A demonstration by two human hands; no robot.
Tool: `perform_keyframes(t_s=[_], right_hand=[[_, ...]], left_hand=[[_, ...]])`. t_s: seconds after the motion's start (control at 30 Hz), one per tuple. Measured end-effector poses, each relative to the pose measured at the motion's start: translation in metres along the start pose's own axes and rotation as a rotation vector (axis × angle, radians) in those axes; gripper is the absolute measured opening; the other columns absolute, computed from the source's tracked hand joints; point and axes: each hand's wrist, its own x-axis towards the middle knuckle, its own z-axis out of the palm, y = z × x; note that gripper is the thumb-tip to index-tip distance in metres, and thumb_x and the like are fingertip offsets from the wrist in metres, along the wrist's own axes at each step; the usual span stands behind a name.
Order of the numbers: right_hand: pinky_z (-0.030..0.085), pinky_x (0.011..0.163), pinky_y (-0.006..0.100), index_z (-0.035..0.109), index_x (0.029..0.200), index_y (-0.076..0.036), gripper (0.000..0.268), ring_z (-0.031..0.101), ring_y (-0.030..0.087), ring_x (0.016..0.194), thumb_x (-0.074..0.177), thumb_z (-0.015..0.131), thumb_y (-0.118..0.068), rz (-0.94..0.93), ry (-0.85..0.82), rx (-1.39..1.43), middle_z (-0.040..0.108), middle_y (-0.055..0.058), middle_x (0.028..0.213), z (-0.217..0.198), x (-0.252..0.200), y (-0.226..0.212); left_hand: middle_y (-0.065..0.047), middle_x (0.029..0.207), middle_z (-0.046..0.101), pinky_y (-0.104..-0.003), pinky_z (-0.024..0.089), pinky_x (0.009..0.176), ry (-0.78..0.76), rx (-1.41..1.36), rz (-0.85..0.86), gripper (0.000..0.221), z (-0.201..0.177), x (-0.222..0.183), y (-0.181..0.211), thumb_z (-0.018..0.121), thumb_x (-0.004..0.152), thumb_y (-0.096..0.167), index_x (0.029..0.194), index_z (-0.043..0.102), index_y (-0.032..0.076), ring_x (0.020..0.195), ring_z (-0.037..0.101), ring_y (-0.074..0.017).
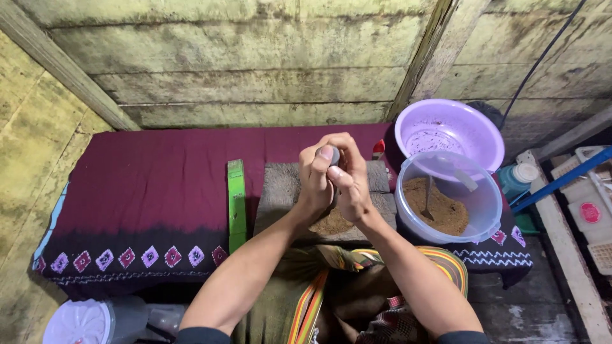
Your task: Grinding brown powder in a stone mortar using a manual pestle
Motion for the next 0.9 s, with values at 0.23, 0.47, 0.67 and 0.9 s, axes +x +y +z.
perform_keyframes(t_s=[0.23, 0.47, 0.67, 0.9], right_hand=[[0.038, 0.062, 0.031, 0.063, 0.103, -0.002, 0.051, 0.046, 0.013, 0.076, 0.100, 0.049, -0.052, -0.054, 0.179, -0.095, 0.059, 0.015, 0.097, -0.004, 0.023, -0.049], [0.036, 0.059, 0.026, 0.065, 0.102, -0.003, 0.051, 0.044, 0.009, 0.072, 0.102, 0.046, -0.050, 0.014, 0.280, -0.174, 0.060, 0.012, 0.095, -0.013, 0.015, -0.028], [0.031, 0.038, 0.021, 0.067, 0.096, -0.004, 0.041, 0.044, 0.011, 0.041, 0.095, 0.049, -0.040, 0.205, 0.321, -0.039, 0.051, 0.006, 0.053, -0.024, 0.009, 0.042], [0.041, 0.047, 0.025, 0.063, 0.101, -0.006, 0.045, 0.052, 0.012, 0.066, 0.101, 0.049, -0.049, 0.200, 0.354, -0.242, 0.061, 0.010, 0.081, -0.016, -0.017, 0.035]], left_hand=[[-0.002, 0.078, 0.063, -0.023, 0.046, 0.060, -0.012, -0.004, -0.033, 0.045, 0.018, 0.011, -0.017, 0.045, 0.102, 0.044, 0.085, 0.069, 0.009, 0.071, 0.055, -0.0118], [-0.002, 0.077, 0.062, -0.023, 0.046, 0.060, 0.016, -0.010, -0.068, 0.045, 0.025, 0.015, -0.033, 0.045, 0.101, 0.044, 0.084, 0.069, 0.009, 0.071, 0.055, -0.0118], [-0.002, 0.076, 0.062, -0.024, 0.045, 0.060, 0.064, 0.007, -0.054, 0.045, 0.018, 0.033, -0.029, 0.045, 0.101, 0.044, 0.084, 0.069, 0.009, 0.070, 0.055, -0.0117], [-0.002, 0.075, 0.061, -0.024, 0.045, 0.059, 0.073, 0.015, -0.071, 0.045, 0.003, 0.023, -0.023, 0.045, 0.101, 0.044, 0.083, 0.068, 0.009, 0.070, 0.055, -0.0116]])
